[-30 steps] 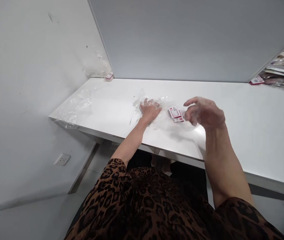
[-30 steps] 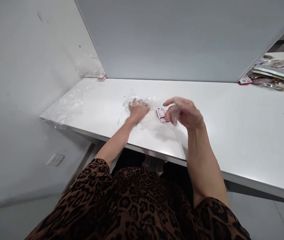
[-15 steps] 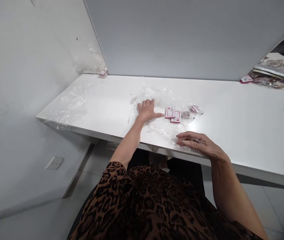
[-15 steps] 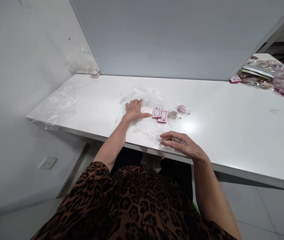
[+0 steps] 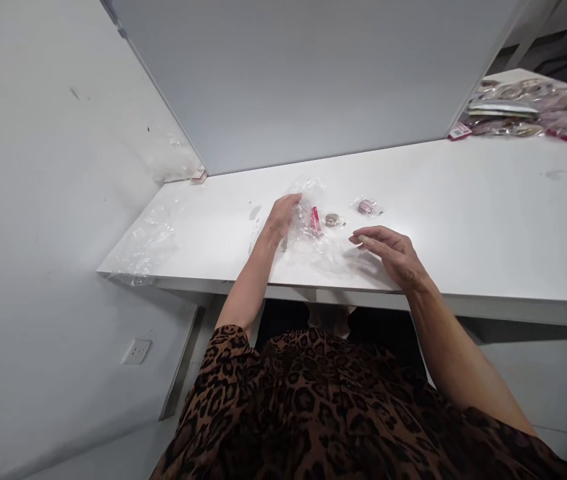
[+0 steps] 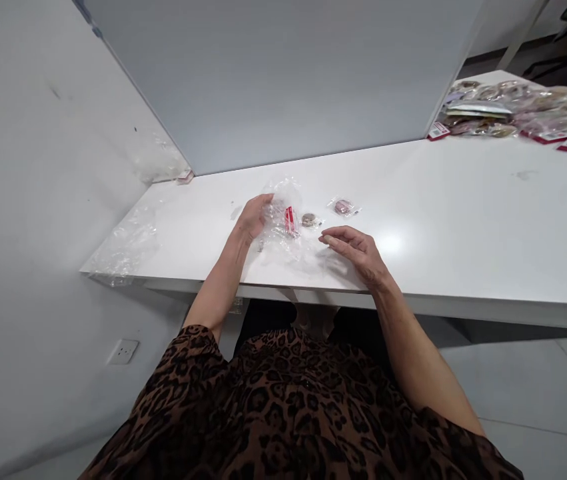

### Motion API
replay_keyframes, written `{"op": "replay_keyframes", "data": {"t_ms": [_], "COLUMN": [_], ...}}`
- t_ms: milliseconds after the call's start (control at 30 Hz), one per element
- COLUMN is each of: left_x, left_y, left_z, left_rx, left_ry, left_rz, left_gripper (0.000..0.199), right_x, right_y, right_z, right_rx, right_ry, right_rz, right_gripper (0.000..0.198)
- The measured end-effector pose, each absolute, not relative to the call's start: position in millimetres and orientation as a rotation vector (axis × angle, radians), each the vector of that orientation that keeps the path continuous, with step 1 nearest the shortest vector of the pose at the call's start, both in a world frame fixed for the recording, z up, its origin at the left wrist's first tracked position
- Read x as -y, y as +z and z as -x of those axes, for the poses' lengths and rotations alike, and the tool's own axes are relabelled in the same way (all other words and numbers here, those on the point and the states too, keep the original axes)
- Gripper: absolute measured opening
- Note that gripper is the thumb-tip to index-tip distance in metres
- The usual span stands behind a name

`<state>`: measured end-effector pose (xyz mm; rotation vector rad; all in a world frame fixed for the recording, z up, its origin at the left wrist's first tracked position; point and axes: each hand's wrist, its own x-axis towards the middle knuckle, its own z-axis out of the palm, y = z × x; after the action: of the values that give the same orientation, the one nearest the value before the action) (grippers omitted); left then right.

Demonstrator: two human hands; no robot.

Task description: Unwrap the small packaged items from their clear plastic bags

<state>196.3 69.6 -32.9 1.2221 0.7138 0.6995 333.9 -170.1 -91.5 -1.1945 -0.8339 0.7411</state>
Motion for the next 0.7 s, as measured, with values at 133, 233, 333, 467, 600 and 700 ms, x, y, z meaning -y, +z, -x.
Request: {"op": "replay_keyframes", "data": {"t_ms": [133, 233, 333, 467, 600, 700], "left_x": [-71.1, -74.4, -84.8, -111.1, -143.2, -170.9], "left_y": [-5.9, 16.2, 31.3, 32.9, 25.0, 21.2], "left_z": [-224.3, -235.8, -228.9, -188.0, -120.2, -60.8], "left_rx": [-0.577, -0.507, -0.429, -0.459, -0.633, -0.810], "left_ry": [0.710, 0.806, 0.936, 1.161, 1.401, 1.636], "left_rz": [-1.133, -1.111, -1.116, -1.133, -1.088, -1.032], "left_gripper": [0.017, 0.022, 0.027, 0.038, 0.030, 0.019], "right_x": [167.6, 165.8, 163.9, 165.2, 170.9, 173.5], "right_y": [-92.7, -91.6, -90.5, -88.5, -88.0, -93.2], "right_z": [-333.5, -332.0, -331.2, -329.3, -325.8, -326.4], "right_rx": [0.789, 0.763, 0.699, 0.651, 0.672, 0.662], "right_ry": [0.732, 0.679, 0.609, 0.565, 0.540, 0.518], "right_rz": [1.162, 1.175, 1.192, 1.246, 1.347, 1.368], "right_gripper": [0.034, 0.037, 0.040, 0.044, 0.041, 0.036]}}
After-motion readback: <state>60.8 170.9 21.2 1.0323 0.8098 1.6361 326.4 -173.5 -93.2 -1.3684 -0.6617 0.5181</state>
